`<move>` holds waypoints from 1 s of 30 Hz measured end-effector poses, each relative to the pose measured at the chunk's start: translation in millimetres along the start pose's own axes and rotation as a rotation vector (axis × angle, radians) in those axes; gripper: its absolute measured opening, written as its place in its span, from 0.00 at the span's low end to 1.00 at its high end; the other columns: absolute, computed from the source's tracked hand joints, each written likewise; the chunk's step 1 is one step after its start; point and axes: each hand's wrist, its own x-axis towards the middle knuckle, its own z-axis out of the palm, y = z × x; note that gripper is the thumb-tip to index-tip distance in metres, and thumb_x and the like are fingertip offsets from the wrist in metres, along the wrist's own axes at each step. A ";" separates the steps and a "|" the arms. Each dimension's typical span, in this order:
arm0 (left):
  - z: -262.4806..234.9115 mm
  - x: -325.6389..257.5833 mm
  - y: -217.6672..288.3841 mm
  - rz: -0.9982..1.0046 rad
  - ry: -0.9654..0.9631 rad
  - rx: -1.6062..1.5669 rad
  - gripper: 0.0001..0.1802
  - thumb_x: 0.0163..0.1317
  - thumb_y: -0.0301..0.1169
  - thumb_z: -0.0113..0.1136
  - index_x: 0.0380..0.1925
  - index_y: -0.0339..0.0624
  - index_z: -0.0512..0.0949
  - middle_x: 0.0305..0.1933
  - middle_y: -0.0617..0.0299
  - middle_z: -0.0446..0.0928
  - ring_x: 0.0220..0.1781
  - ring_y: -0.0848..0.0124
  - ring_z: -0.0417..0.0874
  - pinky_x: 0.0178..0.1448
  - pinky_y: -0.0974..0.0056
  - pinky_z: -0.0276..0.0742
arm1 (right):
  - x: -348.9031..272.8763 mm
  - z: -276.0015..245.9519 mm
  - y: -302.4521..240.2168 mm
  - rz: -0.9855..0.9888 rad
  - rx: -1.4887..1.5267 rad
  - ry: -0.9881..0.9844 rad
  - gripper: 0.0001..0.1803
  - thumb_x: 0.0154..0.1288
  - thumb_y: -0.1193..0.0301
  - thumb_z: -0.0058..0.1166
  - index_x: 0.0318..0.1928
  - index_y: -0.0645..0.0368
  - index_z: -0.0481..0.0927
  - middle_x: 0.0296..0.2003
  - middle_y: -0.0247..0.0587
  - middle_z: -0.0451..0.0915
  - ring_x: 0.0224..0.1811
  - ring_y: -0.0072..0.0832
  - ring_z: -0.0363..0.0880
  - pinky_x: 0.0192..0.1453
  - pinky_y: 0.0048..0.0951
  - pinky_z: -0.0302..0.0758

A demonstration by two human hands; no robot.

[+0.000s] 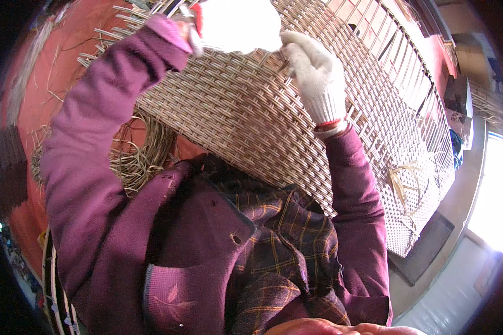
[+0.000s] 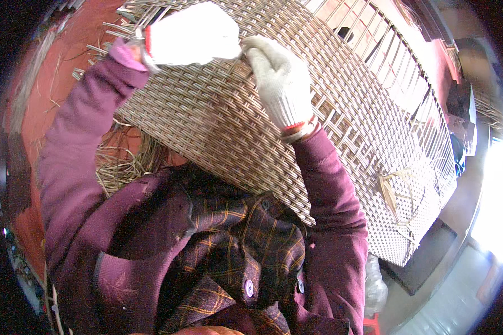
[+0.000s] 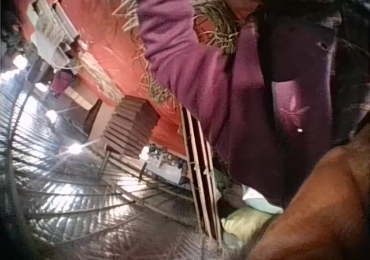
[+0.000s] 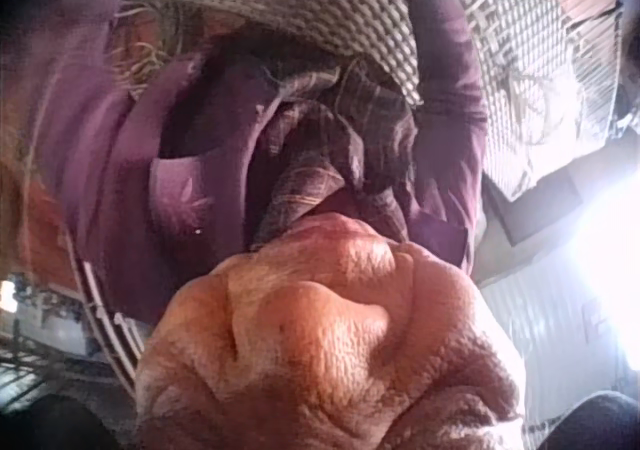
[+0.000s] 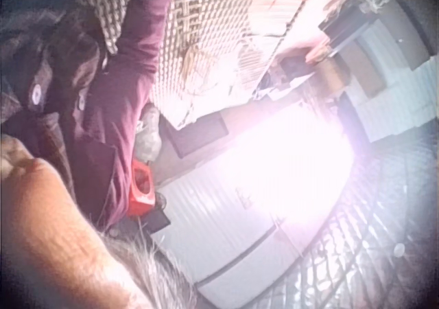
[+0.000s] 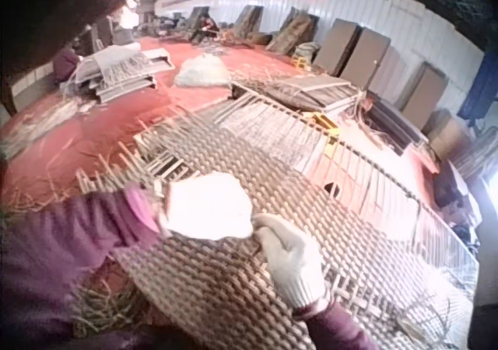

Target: The person weaves a large flat basket using thin reeds, interlacing them by hand. They adjust their jacket and gloves, then continue weaving the reeds into the basket frame.

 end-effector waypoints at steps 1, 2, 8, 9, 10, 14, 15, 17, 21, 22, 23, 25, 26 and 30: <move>-10.9 -6.2 3.1 -0.328 -0.112 -0.285 0.14 0.73 0.35 0.60 0.51 0.42 0.87 0.29 0.63 0.82 0.18 0.69 0.78 0.19 0.66 0.71 | 2.9 7.2 -0.3 0.189 0.258 -0.069 0.12 0.77 0.71 0.61 0.53 0.65 0.89 0.35 0.35 0.88 0.34 0.17 0.80 0.40 0.23 0.77; -20.2 -11.6 6.6 -0.657 -0.221 -0.573 0.14 0.74 0.36 0.60 0.52 0.43 0.87 0.29 0.63 0.82 0.18 0.71 0.77 0.19 0.67 0.70 | 2.4 10.8 -0.6 0.229 0.188 -0.035 0.12 0.77 0.70 0.62 0.51 0.65 0.89 0.34 0.34 0.88 0.33 0.17 0.80 0.40 0.23 0.77; -12.4 -15.6 23.6 -1.166 -0.505 -0.613 0.20 0.80 0.44 0.56 0.58 0.44 0.85 0.22 0.60 0.84 0.13 0.76 0.75 0.17 0.69 0.69 | -0.4 18.8 7.3 0.232 -0.167 0.156 0.11 0.70 0.65 0.66 0.36 0.61 0.90 0.25 0.35 0.85 0.28 0.19 0.80 0.35 0.27 0.77; -6.4 -15.5 21.6 -1.192 -0.618 -0.609 0.20 0.81 0.42 0.54 0.62 0.44 0.83 0.22 0.60 0.84 0.13 0.75 0.76 0.17 0.68 0.70 | 1.4 19.6 7.8 0.201 -0.205 0.130 0.11 0.70 0.65 0.67 0.35 0.60 0.89 0.24 0.36 0.85 0.27 0.20 0.80 0.35 0.28 0.77; -1.2 -15.7 18.9 -1.204 -0.701 -0.591 0.21 0.81 0.40 0.52 0.66 0.45 0.81 0.22 0.59 0.84 0.12 0.74 0.77 0.17 0.68 0.71 | 2.9 20.2 7.8 0.184 -0.254 0.111 0.11 0.69 0.64 0.67 0.33 0.60 0.89 0.23 0.38 0.84 0.26 0.22 0.80 0.35 0.29 0.77; 6.5 -23.7 12.0 -1.258 -0.554 -0.668 0.27 0.81 0.34 0.49 0.76 0.46 0.71 0.23 0.55 0.86 0.14 0.73 0.79 0.18 0.66 0.76 | 3.9 17.8 4.2 0.201 -0.315 0.121 0.12 0.67 0.64 0.66 0.30 0.59 0.87 0.22 0.41 0.83 0.24 0.27 0.81 0.34 0.32 0.78; 6.2 -25.1 10.2 -1.290 -0.559 -0.714 0.28 0.81 0.34 0.48 0.78 0.46 0.69 0.24 0.54 0.86 0.14 0.72 0.80 0.18 0.66 0.76 | 2.3 16.5 3.7 0.244 -0.370 0.132 0.12 0.67 0.64 0.66 0.30 0.59 0.87 0.22 0.41 0.83 0.24 0.28 0.81 0.35 0.33 0.78; 6.2 -25.1 6.7 -1.289 -0.574 -0.716 0.29 0.80 0.32 0.48 0.79 0.45 0.67 0.26 0.50 0.87 0.13 0.72 0.78 0.18 0.66 0.75 | 1.2 15.5 5.7 0.212 -0.327 0.108 0.12 0.67 0.64 0.66 0.30 0.59 0.87 0.22 0.42 0.83 0.24 0.29 0.81 0.34 0.34 0.78; 8.0 -17.8 -1.6 -1.393 -0.561 -0.880 0.33 0.76 0.31 0.53 0.81 0.46 0.66 0.30 0.47 0.88 0.12 0.75 0.71 0.15 0.67 0.68 | 9.1 20.1 21.0 0.174 -0.351 0.066 0.13 0.69 0.63 0.66 0.32 0.60 0.87 0.22 0.45 0.83 0.25 0.32 0.84 0.34 0.36 0.79; 9.2 -15.0 -3.1 -1.438 -0.580 -0.910 0.34 0.75 0.32 0.53 0.81 0.47 0.66 0.31 0.47 0.88 0.12 0.76 0.71 0.16 0.67 0.68 | 11.8 22.7 25.4 0.139 -0.355 0.067 0.13 0.69 0.62 0.66 0.32 0.60 0.87 0.23 0.46 0.83 0.25 0.33 0.85 0.35 0.36 0.79; 9.8 -11.7 -4.6 -1.461 -0.600 -0.929 0.34 0.74 0.32 0.53 0.80 0.48 0.67 0.31 0.47 0.88 0.12 0.76 0.71 0.16 0.67 0.68 | 14.2 25.1 29.1 0.207 -0.348 0.052 0.14 0.71 0.61 0.65 0.33 0.58 0.87 0.24 0.47 0.84 0.26 0.37 0.85 0.36 0.38 0.79; 10.0 -6.9 -5.1 -1.430 -0.569 -1.001 0.28 0.71 0.32 0.55 0.71 0.47 0.78 0.29 0.50 0.87 0.13 0.76 0.71 0.16 0.67 0.68 | 18.5 32.1 34.7 0.193 -0.373 0.038 0.14 0.71 0.60 0.65 0.33 0.58 0.86 0.24 0.48 0.83 0.27 0.41 0.85 0.36 0.40 0.79; 11.3 -3.6 -5.7 -1.421 -0.609 -0.974 0.25 0.71 0.33 0.55 0.66 0.45 0.81 0.28 0.51 0.87 0.13 0.75 0.71 0.16 0.67 0.68 | 19.7 34.8 36.0 0.187 -0.388 0.036 0.15 0.72 0.60 0.65 0.33 0.57 0.86 0.25 0.48 0.83 0.27 0.42 0.85 0.37 0.41 0.79; 17.1 4.0 -8.9 -1.101 -0.838 -0.604 0.14 0.72 0.34 0.56 0.42 0.39 0.88 0.22 0.58 0.84 0.13 0.73 0.75 0.17 0.67 0.71 | 18.0 36.6 29.7 0.090 -0.461 0.019 0.13 0.72 0.60 0.64 0.34 0.56 0.86 0.29 0.50 0.84 0.31 0.44 0.86 0.38 0.42 0.79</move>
